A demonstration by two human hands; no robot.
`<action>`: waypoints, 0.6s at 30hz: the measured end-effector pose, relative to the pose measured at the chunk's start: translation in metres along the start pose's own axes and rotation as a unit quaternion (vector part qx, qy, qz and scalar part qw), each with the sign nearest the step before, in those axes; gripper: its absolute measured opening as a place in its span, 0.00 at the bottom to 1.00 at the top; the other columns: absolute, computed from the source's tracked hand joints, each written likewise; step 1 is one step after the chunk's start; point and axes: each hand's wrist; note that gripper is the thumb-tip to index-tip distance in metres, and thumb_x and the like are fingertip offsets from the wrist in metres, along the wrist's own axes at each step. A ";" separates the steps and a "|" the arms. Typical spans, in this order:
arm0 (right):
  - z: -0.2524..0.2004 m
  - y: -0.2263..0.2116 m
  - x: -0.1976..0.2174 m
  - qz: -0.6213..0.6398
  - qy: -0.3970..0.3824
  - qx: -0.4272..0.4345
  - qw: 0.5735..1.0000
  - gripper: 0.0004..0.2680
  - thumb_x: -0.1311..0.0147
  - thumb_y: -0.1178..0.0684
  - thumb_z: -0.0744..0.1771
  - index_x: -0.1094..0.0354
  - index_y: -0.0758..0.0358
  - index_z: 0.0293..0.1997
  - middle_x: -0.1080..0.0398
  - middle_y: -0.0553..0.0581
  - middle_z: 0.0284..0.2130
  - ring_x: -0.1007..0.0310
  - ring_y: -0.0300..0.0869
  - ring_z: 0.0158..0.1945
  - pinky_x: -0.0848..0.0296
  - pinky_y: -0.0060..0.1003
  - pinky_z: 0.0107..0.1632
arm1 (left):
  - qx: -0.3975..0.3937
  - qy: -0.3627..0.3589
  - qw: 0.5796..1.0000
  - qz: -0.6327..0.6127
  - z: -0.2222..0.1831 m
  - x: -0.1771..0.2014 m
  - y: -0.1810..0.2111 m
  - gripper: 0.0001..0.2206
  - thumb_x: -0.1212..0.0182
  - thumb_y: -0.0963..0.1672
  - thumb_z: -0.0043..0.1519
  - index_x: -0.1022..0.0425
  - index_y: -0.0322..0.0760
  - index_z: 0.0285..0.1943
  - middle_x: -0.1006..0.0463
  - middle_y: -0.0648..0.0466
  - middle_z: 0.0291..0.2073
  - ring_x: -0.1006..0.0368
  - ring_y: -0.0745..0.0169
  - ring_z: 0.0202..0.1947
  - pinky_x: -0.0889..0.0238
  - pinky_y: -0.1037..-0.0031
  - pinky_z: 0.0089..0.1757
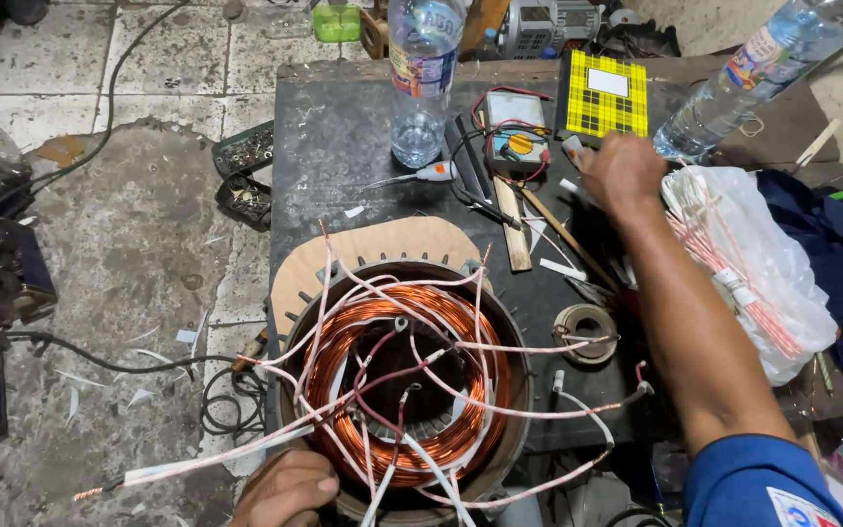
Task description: Testing and repairing motor windings by connecting wires to a multimeter and applying electrical tape for insulation.
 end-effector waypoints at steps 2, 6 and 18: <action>0.003 0.015 -0.001 0.023 -0.108 -0.030 0.993 0.25 0.57 0.24 0.72 0.34 0.61 0.38 0.37 0.57 0.34 0.35 0.50 0.34 0.31 0.43 0.32 | -0.001 0.146 0.989 0.035 0.056 -0.014 0.053 0.10 0.42 0.46 0.64 0.25 0.36 0.47 0.23 0.54 0.31 0.23 0.59 0.33 0.29 0.75 0.36; -0.006 0.031 -0.021 0.157 -0.149 -0.039 0.976 0.24 0.43 0.32 0.69 0.33 0.70 0.56 0.26 0.69 0.47 0.25 0.62 0.46 0.24 0.56 0.44 | 0.023 0.393 0.913 0.102 0.107 -0.037 0.094 0.17 0.59 0.47 0.73 0.31 0.34 0.36 0.28 0.51 0.18 0.31 0.61 0.18 0.33 0.73 0.26; -0.119 0.040 0.095 0.652 0.084 0.042 0.752 0.16 0.39 0.52 0.65 0.37 0.65 0.55 0.29 0.64 0.48 0.25 0.48 0.51 0.20 0.36 0.51 | -0.099 0.330 0.936 0.069 0.110 -0.023 0.083 0.12 0.57 0.42 0.71 0.31 0.30 0.37 0.25 0.48 0.23 0.28 0.58 0.20 0.33 0.73 0.25</action>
Point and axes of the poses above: each hand's wrist, its own z-axis towards the middle knuckle, its own x-axis out of the back of the hand, y = z × x
